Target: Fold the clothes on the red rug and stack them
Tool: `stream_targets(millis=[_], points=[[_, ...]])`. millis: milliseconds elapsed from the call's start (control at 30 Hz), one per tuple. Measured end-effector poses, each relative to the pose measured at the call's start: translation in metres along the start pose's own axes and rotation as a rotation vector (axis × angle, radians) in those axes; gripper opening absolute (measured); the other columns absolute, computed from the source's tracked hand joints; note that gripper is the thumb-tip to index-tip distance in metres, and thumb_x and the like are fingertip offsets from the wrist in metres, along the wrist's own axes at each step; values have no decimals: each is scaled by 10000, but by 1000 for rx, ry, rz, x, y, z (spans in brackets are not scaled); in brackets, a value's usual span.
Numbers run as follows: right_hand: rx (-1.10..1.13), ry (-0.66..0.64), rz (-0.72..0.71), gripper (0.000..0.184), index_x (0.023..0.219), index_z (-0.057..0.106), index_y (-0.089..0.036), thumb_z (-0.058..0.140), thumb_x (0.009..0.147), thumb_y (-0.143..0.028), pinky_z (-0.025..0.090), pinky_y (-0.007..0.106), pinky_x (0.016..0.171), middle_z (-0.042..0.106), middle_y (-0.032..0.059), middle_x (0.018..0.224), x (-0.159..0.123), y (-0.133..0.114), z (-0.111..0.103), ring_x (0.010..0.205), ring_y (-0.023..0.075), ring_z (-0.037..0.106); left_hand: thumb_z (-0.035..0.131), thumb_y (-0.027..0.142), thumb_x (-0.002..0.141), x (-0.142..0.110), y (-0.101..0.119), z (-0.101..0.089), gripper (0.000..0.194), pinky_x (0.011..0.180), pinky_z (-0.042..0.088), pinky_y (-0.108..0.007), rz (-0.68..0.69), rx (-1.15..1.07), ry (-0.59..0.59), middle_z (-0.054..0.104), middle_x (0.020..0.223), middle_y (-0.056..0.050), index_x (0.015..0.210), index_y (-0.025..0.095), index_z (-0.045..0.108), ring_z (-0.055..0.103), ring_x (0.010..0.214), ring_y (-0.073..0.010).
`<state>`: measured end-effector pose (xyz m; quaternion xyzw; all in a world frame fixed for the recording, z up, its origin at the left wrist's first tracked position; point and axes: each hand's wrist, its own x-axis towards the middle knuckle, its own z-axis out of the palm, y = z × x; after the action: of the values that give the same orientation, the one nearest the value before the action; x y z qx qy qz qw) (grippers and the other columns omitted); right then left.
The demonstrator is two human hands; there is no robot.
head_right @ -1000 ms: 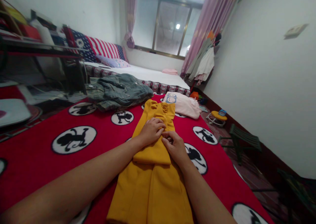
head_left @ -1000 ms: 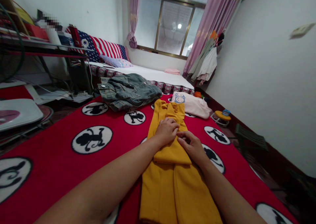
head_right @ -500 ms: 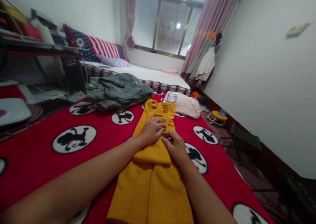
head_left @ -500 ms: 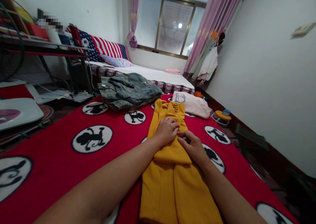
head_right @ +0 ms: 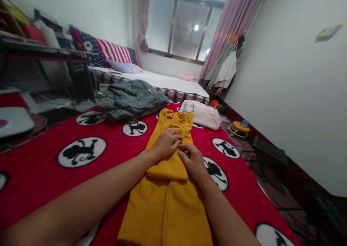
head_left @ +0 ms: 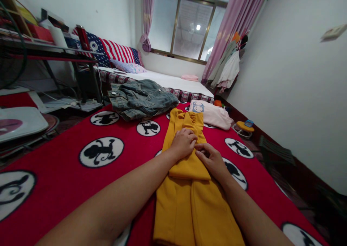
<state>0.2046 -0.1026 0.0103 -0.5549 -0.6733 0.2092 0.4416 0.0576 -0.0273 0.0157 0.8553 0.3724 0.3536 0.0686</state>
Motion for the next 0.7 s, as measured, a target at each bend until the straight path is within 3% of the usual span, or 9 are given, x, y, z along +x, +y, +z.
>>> stream_targets(millis=[700], points=[[0,-25,18,251,963,669,-180,611,808,-368,463,303,681,678,61,886,0,0,-1,736,173,579,537,226,893,1,1,-1,216,926,433,-360,-1,2,-4,666,1085,-48,984,217,733,544,1065,-218]])
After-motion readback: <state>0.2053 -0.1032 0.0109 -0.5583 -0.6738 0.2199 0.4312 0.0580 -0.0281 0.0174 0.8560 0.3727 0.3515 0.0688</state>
